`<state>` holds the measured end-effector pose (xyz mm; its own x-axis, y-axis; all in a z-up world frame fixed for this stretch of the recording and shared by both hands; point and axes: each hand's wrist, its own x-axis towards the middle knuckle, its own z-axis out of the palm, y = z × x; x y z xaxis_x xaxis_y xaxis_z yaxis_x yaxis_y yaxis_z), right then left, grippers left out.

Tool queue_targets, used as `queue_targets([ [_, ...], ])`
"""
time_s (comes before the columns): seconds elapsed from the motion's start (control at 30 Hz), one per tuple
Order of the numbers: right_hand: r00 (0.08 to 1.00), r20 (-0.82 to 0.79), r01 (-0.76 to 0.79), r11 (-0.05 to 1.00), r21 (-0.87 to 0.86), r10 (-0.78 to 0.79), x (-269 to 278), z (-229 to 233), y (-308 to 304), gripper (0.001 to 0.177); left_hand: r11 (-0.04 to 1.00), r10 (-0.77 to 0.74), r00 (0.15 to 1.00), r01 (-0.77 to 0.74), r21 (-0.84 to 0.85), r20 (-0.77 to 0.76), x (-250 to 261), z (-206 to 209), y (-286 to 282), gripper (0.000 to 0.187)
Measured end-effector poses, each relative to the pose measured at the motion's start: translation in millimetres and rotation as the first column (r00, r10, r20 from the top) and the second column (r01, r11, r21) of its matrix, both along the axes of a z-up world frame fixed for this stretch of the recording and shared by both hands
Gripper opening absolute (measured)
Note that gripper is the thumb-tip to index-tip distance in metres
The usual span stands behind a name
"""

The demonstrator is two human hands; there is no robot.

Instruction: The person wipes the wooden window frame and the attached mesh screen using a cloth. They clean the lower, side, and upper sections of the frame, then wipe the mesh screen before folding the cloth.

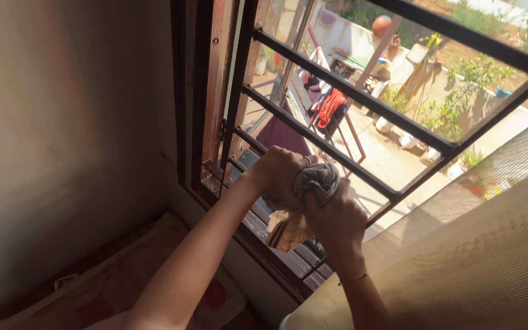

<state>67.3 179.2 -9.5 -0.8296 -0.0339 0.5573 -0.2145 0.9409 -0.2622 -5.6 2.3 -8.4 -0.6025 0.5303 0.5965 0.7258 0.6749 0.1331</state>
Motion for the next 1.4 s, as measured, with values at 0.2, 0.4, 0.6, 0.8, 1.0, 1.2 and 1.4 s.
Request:
queue_targets([
  [0.2, 0.999, 0.052, 0.008, 1.0, 0.01, -0.009, -8, -7, -5, 0.062, 0.977, -0.133, 0.991, 0.136, 0.162, -0.029, -6, -11, -18, 0.085],
  [0.4, 0.972, -0.14, 0.209, 0.964, 0.163, -0.187, -18, -26, -18, 0.068, 0.968, -0.159, 0.983, 0.174, 0.18, -0.092, -19, -18, -31, 0.105],
  [0.6, 0.938, -0.291, 0.258, 0.938, 0.23, -0.187, -28, -48, -19, 0.058, 0.945, -0.242, 0.97, 0.244, 0.219, -0.039, -35, -27, -43, 0.107],
  [0.8, 0.918, -0.357, 0.279, 0.923, 0.265, -0.175, -37, -60, -10, 0.064, 0.971, -0.173, 0.984, 0.176, 0.162, -0.028, -42, -33, -42, 0.111],
  [1.0, 0.893, -0.406, 0.319, 0.91, 0.264, -0.195, -46, -72, -13, 0.076, 0.936, -0.298, 0.953, 0.304, 0.177, -0.059, -65, -43, -42, 0.119],
  [1.2, 0.886, -0.42, 0.319, 0.916, 0.241, -0.198, -53, -60, -17, 0.086, 0.908, -0.294, 0.912, 0.36, 0.213, -0.285, -71, -55, -36, 0.097],
  [1.4, 0.89, -0.436, 0.237, 0.951, 0.2, -0.13, -34, -46, -28, 0.082, 0.92, -0.206, 0.93, 0.29, 0.264, -0.305, -52, -48, -34, 0.096],
])
